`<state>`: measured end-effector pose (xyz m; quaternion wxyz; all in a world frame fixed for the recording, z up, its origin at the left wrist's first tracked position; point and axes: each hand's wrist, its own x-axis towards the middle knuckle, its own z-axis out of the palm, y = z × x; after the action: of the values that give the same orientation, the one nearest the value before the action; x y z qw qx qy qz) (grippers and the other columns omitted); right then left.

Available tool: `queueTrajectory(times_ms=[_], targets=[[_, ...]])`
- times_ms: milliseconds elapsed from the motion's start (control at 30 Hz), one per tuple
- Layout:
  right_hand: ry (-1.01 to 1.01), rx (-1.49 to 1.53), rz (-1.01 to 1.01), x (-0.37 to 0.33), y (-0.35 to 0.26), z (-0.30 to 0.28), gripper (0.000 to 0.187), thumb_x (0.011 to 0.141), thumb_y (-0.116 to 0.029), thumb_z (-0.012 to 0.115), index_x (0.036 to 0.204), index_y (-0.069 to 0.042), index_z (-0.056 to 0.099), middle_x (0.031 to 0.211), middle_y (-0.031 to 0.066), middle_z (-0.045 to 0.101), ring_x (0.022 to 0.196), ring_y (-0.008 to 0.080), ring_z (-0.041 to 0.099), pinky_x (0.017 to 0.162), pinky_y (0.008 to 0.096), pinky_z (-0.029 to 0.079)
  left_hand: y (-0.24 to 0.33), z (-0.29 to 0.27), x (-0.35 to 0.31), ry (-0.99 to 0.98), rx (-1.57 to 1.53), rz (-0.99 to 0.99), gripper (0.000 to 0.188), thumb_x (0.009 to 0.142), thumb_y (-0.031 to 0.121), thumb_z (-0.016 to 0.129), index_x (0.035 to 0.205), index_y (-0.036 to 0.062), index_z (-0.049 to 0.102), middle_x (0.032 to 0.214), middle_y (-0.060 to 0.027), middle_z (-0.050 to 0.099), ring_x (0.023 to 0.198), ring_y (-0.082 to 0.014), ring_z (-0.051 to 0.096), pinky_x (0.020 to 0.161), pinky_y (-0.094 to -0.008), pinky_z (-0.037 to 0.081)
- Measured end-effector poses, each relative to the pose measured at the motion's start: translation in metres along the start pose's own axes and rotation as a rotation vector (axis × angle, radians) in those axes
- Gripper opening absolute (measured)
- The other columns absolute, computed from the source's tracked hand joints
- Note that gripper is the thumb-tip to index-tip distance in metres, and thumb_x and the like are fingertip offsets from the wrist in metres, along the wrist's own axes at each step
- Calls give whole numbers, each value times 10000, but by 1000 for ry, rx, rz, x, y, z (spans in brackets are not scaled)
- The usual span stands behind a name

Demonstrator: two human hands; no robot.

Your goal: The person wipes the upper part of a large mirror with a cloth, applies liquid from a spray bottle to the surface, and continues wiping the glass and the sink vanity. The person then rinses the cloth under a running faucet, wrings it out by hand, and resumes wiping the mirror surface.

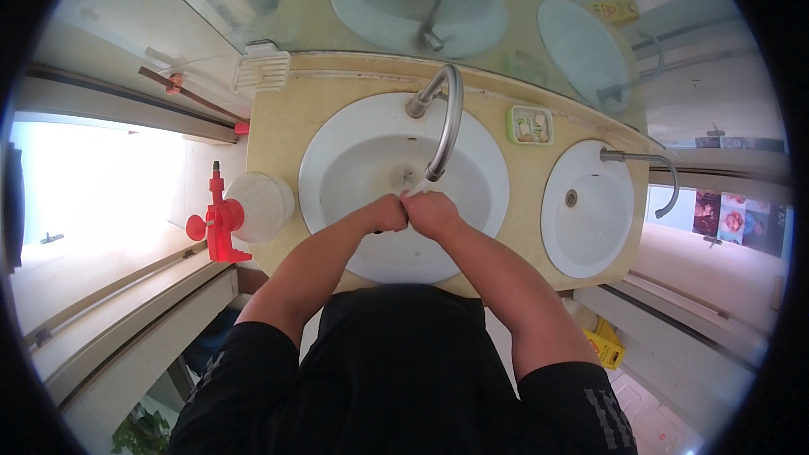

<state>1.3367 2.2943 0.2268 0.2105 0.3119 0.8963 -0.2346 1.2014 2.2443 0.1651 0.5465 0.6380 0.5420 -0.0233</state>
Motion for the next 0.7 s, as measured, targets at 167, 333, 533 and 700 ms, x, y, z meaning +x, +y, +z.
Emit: queueTrajectory(times_ms=[167,333,533,700], targets=[[-67,489,116,8,15,-4,348,845,-286,655,1091,-54,572,929,141,671,787,278,663,668,399,519,-16,11,-11,380,-221,-154,567,665,197,741,1193,105,558,1160,-257,587,1013,-401,607,853,-447,512],[-58,1430,484,4,10,-6,410,904,-359,646,1203,-85,579,1035,58,646,915,179,620,759,353,504,-18,11,-25,464,-333,-207,1082,581,194,846,1469,106,234,1425,-285,361,1196,-436,500,992,-441,452],[288,1910,387,7,1,13,368,962,-245,568,1265,-37,551,1140,55,616,1038,170,578,914,314,448,-7,-13,-43,291,-1087,26,1042,628,276,846,1437,-42,273,1336,-206,481,1160,-288,537,1056,-365,368],[296,1949,252,5,-3,4,349,945,-163,556,1268,-29,549,1128,66,616,1048,179,577,916,305,449,8,-17,-55,270,-1261,96,628,797,296,724,1317,22,504,1236,-138,568,1104,-211,555,982,-340,409]])
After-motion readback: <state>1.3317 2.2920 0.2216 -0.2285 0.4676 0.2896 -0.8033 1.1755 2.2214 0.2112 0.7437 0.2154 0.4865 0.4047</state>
